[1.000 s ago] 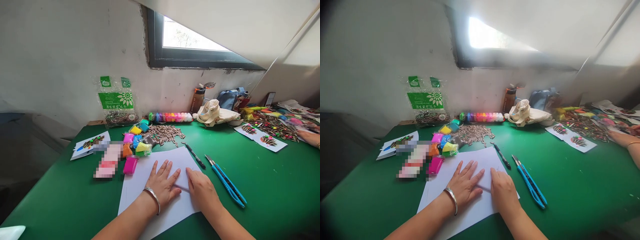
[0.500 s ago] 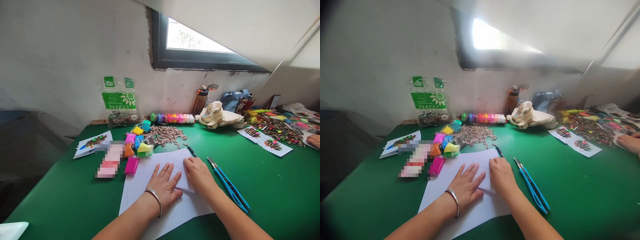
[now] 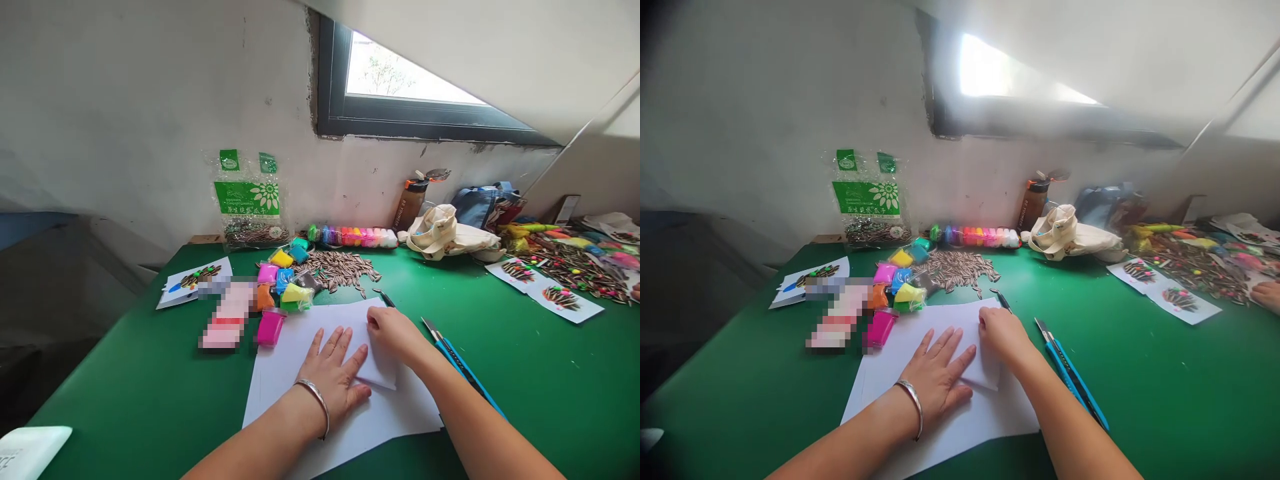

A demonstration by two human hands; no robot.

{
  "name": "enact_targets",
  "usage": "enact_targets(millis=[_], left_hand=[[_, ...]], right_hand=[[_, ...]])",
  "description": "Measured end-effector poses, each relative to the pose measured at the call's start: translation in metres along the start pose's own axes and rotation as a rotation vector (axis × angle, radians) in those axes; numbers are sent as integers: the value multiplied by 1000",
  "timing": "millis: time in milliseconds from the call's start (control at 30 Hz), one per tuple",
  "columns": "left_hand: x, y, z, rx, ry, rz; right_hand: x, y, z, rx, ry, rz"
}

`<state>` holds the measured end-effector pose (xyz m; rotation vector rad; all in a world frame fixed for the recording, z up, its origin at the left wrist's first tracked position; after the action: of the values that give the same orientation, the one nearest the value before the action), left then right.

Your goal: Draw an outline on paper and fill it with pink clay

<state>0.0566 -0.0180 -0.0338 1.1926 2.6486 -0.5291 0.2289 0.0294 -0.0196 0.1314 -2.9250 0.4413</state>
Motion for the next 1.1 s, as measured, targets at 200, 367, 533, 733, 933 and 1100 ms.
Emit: enact_targets(millis=[200,367,533,733,933,1100], left_hand=[[-5,-7,3,-15,-31,-72],[-12,-15,7,-18,-59,-160],[-12,-19,8,8,-97,-189],[-16,-16,14,18,-72,-190],[-20,-10,24,-58,29,-156],[-20,-17,11,-37,21,-133]], right_hand=[[16,6,-2,-25,-68,-113],[44,20,1,-51,-87,-241],[61,22,1,-124,-78,-287],[65,-33,9,-326,121,-412],[79,-54,38,-46,157,-434],[73,-48,44,-12,114,-394]])
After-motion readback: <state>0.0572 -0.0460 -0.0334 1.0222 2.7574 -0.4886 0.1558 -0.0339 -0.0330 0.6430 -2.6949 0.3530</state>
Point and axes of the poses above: each hand's wrist, its own y-axis towards the middle knuckle, its own z-axis out of the palm, x = y × z, the point moved 3 cm from there along y, towards the middle knuckle, and after that the axes turned 11 degrees about x, right-handed, at the moved point
